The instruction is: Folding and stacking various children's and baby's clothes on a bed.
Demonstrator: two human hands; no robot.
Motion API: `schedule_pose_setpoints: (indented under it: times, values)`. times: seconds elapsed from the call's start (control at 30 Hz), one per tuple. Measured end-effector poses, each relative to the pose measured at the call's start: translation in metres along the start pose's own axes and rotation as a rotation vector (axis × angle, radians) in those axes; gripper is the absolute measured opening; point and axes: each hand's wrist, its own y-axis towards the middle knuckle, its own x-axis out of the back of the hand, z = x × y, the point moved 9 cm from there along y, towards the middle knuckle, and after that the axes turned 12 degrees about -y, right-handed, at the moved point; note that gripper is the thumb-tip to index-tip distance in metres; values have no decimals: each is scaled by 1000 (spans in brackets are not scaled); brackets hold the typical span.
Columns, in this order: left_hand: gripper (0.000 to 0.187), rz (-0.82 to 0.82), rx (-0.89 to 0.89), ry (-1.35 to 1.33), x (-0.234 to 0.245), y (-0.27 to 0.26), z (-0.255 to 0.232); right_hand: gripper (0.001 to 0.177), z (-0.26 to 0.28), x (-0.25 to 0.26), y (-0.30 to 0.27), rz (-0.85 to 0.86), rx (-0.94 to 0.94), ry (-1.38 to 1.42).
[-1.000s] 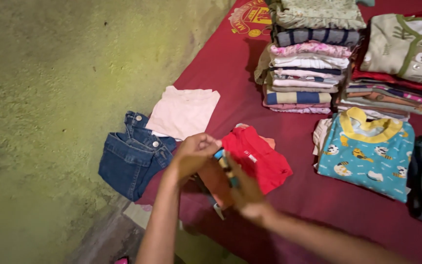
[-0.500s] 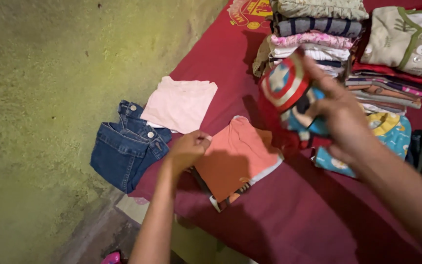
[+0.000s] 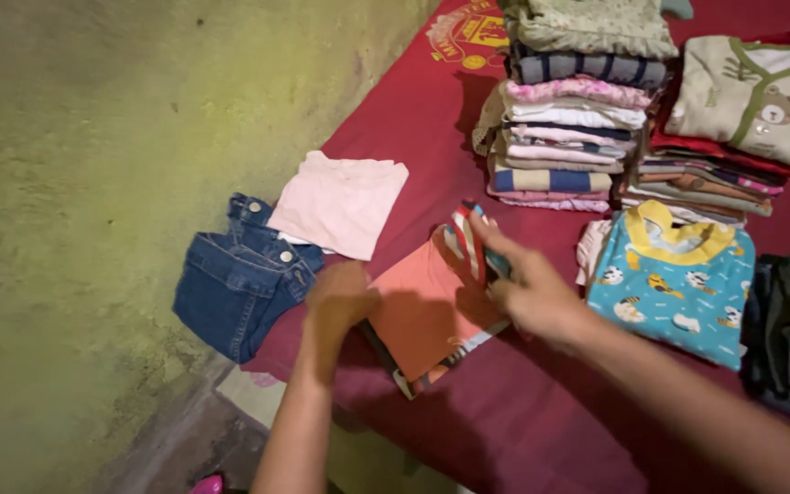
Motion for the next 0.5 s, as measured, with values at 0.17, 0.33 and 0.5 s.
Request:
schedule_pose_setpoints:
  times: [0.17,0.33,0.5]
  values:
    - [44,3,16,13,21,-14,-5,100,32,-43,13,-37,233,-549]
    - [34,75,84,-120,17,-5,9,93,18,-147,12,85,144,-964]
    - [28,85,74,-204,10,1,23,96,-1,-180,3,17,301,-871]
